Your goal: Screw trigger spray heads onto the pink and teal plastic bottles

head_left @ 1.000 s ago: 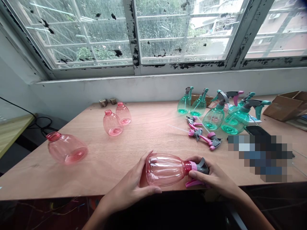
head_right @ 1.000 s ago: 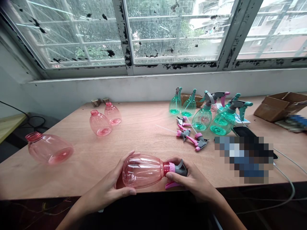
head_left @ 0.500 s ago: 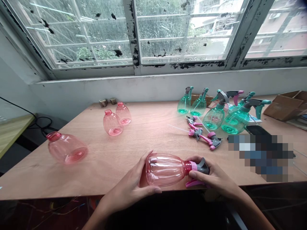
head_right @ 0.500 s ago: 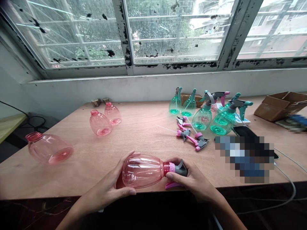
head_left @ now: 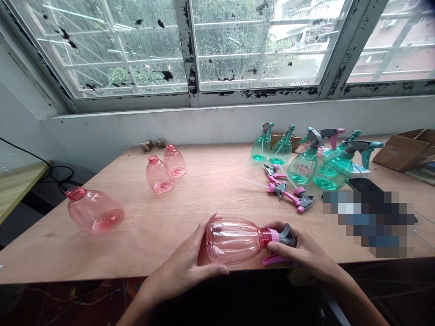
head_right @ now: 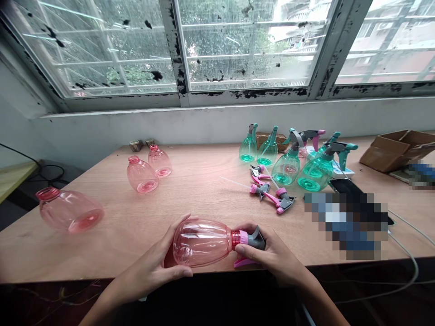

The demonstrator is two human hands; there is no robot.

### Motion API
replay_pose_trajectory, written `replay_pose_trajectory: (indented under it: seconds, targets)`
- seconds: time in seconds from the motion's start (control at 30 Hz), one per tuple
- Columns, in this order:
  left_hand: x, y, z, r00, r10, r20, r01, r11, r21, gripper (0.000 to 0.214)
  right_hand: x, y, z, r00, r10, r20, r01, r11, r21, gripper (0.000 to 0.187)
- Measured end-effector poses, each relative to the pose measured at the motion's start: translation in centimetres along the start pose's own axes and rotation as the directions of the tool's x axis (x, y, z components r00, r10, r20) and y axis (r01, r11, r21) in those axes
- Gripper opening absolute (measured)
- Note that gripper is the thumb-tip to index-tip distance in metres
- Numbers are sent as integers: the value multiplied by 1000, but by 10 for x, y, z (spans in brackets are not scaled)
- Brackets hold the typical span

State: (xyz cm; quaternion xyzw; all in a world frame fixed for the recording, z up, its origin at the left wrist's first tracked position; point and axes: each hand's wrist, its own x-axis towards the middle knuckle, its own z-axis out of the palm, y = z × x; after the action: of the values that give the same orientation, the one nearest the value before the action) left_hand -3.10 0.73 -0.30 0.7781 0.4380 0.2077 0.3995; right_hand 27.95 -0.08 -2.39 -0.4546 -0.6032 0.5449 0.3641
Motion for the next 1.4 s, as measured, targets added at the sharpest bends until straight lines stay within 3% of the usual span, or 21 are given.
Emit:
replay_pose_trajectory:
  seconds: [0.2,0.63,0.7,0.83,0.93,1.13,1.4]
  targets:
    - [1,2,2,999,44,-16,-45,998,-43,108,1,-1,-1,1000,-6,-13,6,1000,-21,36]
    - [2,0,2,996,80,27,-81,995,62,128,2,2,-1,1000,-22,-13,21,999,-50,36]
    - [1,0,1,996,79,36,-80,996,33,123,2,1,-1,1000,-25,-17,24,998,-59,34]
    - [-1,0,-2,994,102,41,-101,994,-28,91,1,-1,-1,1000,-10,4,10,999,-36,33]
    - [-2,0,-2,998,56,33,-55,998,-5,80,1,0,-1,1000,-14,-6,14,999,-35,32]
    - [-1,2,-1,997,65,38,-66,997,31,104,2,2,0,1000,-23,-15,23,1000,-20,33]
    - [0,-3,1,995,93,39,-96,991,96,115,2,1,1,1000,-8,2,8,999,37,31]
